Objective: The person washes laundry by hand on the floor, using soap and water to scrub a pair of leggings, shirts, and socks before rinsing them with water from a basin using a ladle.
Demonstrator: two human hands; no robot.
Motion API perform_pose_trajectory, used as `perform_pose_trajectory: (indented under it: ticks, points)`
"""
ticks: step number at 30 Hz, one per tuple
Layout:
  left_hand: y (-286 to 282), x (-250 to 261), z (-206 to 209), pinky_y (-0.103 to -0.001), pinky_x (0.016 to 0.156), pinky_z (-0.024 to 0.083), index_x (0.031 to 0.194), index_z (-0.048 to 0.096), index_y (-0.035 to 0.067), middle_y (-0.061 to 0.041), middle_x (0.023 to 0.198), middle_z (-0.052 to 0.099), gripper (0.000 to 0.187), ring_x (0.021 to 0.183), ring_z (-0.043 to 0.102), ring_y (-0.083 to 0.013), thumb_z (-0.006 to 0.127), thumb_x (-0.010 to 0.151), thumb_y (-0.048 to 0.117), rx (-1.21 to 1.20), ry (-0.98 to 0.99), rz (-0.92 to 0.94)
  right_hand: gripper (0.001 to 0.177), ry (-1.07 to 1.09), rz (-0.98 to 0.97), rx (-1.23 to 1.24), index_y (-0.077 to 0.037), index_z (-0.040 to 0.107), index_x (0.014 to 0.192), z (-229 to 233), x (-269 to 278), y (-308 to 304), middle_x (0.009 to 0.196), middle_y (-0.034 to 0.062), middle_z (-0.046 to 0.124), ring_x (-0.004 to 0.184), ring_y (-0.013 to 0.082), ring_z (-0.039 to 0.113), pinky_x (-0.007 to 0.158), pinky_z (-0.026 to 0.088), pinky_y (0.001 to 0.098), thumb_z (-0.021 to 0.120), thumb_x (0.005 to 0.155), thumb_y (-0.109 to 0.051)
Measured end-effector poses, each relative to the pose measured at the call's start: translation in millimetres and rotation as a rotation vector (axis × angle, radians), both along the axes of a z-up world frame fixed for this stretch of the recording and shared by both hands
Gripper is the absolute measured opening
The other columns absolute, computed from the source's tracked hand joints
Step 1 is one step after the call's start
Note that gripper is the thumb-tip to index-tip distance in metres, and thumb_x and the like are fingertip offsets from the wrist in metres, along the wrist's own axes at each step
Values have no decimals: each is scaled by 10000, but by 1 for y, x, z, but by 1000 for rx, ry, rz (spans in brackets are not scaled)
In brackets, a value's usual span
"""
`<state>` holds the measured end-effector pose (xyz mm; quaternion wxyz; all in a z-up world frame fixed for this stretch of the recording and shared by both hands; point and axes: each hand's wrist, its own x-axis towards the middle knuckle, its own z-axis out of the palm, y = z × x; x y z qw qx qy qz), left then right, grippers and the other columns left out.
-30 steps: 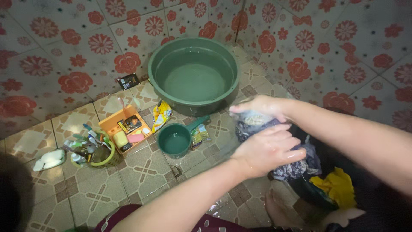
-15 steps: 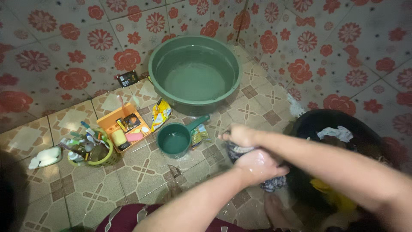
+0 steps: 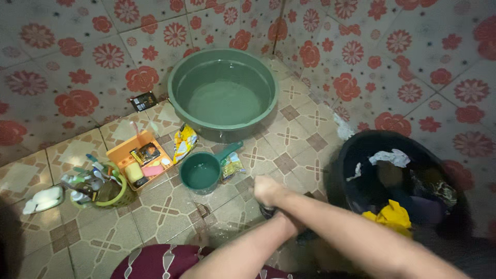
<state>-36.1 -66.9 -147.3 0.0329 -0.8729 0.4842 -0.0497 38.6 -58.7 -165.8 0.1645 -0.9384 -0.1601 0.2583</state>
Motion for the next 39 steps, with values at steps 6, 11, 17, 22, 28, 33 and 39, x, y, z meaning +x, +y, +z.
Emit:
perform_pose_trajectory:
  ticks: [6,11,17,22,28,33,39]
  points:
    - [31,-12,83,-483,1179,384,1372,525,226,-71,1365,575,705,1357,528,-270,767,710,247,31,139,-209,520,18,-90,166,16,761,1047,-9,24,-34,1046,243,758,955,337,736,875,566,426,673,863,-463]
    - [64,-15,130,-526,1190,384,1377,506,266,-46,1352,560,803,1366,525,-273,828,644,205,-171,115,-402,475,832,-719,710,-79,687,1103,31,36,-127,928,95,725,737,240,664,656,511,405,736,952,-527]
    - [96,7,147,-439,897,561,1388,505,220,-127,1428,548,734,1160,625,-353,809,724,147,-544,388,34,523,955,-877,1006,-111,707,1116,53,1,-174,996,103,773,851,258,740,804,600,462,508,953,-566]
    - [103,26,153,-430,779,533,1139,587,66,-180,1054,661,522,944,666,-337,861,783,332,-1032,503,433,497,792,-1060,1046,-107,713,1120,59,-4,-158,1024,97,791,909,263,754,859,594,493,420,963,-477]
    - [118,46,142,-373,751,552,985,659,47,-101,853,714,260,804,715,-233,730,885,276,-1145,616,502,371,629,-1050,983,-94,673,999,25,15,-157,933,113,763,825,298,724,778,607,487,475,969,-406]
    - [152,56,147,-343,757,533,988,612,33,-126,900,696,196,823,678,-217,717,910,178,-1237,378,551,199,290,-954,1011,-86,669,976,29,38,-164,912,90,709,806,236,666,737,534,407,571,970,-259]
    - [179,66,160,-234,540,412,962,575,102,-22,775,583,64,678,530,-102,627,988,128,-1828,1070,567,344,143,-772,810,-17,580,901,106,44,-161,932,73,714,866,181,616,856,537,354,565,1043,-331]
